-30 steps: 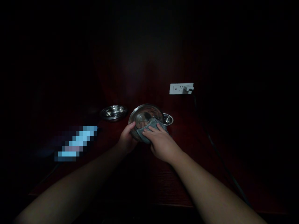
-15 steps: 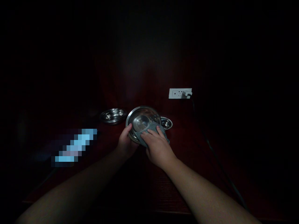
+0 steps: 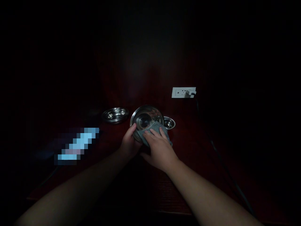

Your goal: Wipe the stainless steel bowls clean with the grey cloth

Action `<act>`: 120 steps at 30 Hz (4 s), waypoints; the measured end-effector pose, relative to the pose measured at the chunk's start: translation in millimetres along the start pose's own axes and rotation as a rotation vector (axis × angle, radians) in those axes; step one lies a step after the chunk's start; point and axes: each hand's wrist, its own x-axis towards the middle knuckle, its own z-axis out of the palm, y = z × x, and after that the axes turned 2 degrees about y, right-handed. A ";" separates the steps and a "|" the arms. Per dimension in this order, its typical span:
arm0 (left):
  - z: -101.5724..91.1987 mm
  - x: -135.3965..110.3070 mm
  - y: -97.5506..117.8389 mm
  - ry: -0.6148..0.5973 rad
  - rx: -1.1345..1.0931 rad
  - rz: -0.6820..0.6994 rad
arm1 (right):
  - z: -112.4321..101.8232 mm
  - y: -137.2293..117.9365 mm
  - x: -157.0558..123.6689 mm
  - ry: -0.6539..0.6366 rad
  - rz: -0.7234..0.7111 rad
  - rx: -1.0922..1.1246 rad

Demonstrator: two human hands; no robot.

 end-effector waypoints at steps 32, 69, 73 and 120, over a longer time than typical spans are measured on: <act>-9.3 9.8 0.1 -0.068 0.123 0.013 | -6.3 25.1 -9.3 -0.260 -0.200 0.183; -9.2 12.4 -3.0 -0.041 0.039 0.058 | -5.9 18.6 -0.6 -0.073 -0.134 0.107; -16.0 16.3 -8.6 -0.051 0.117 0.051 | -4.6 19.7 1.3 -0.051 -0.096 0.029; -4.4 1.9 3.7 -0.160 0.115 -0.019 | -7.4 13.0 3.4 0.146 -0.150 0.329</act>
